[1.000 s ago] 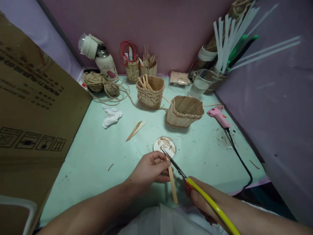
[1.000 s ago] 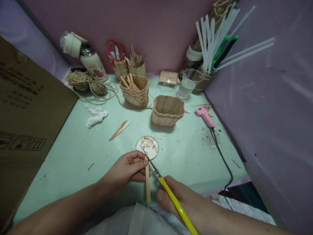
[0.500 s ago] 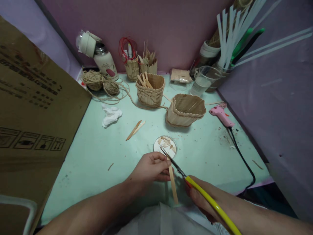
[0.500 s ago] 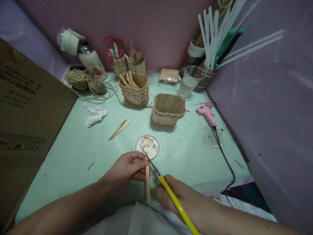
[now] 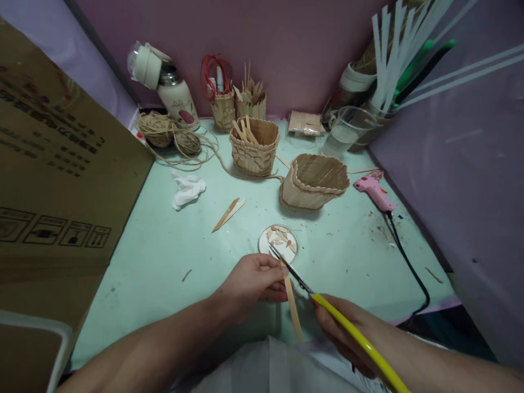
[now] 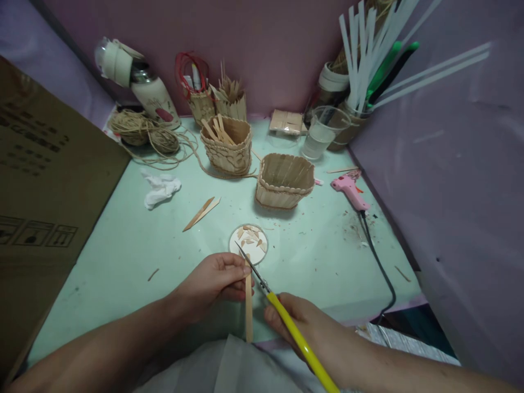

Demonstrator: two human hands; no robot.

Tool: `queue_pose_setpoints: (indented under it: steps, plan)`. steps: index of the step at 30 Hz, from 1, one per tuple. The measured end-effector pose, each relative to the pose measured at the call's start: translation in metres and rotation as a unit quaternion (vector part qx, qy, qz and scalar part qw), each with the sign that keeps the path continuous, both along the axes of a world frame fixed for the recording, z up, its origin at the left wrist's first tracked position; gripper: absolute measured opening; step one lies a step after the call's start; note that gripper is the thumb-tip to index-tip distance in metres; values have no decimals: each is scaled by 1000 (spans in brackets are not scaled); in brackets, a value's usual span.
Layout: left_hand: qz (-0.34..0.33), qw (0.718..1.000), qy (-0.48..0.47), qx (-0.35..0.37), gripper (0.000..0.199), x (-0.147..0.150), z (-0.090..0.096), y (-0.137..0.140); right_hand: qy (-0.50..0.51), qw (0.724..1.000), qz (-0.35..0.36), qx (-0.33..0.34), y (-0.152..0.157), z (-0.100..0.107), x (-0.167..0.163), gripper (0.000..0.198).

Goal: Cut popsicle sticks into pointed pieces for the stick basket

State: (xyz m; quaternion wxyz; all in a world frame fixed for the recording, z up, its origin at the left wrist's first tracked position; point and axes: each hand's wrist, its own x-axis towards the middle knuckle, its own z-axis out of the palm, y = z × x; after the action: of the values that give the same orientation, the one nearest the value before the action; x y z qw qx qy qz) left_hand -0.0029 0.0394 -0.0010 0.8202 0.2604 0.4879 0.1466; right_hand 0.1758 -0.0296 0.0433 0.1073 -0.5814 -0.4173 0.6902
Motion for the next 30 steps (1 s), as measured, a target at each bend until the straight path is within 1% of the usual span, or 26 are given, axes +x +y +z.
queue_pose_setpoints:
  steps: [3,7,10,16,18,21,23,24,27,30]
  plan:
    - [3,1000,-6,-8,21,0,0,0,-31,999,20,-16,0,0,-1,49]
    - [0,1000,-8,-16,21,1,0,1,-25,999,33,-9,-1,-2,-1,52]
    - [-8,1000,-8,-10,21,1,-1,1,-26,999,26,-11,-1,-2,0,51]
    - [-5,1000,0,-8,25,2,2,0,-45,998,25,-45,2,1,3,57]
    - [-7,1000,-10,7,24,2,4,-2,-50,998,14,-45,0,-1,7,60]
    - [-3,997,-24,74,18,2,4,-4,-38,998,-6,-43,-5,-6,13,57]
    - [23,993,-29,116,15,2,4,-4,-12,1000,-10,-25,-8,-9,17,53]
    - [45,991,-30,121,16,3,5,-3,1,1000,-10,-12,-9,-10,18,52]
    - [113,989,-25,89,22,3,8,-1,15,999,-27,28,-8,-12,18,48]
    - [131,990,-17,57,27,4,11,1,-27,994,-81,64,-5,-11,16,43]
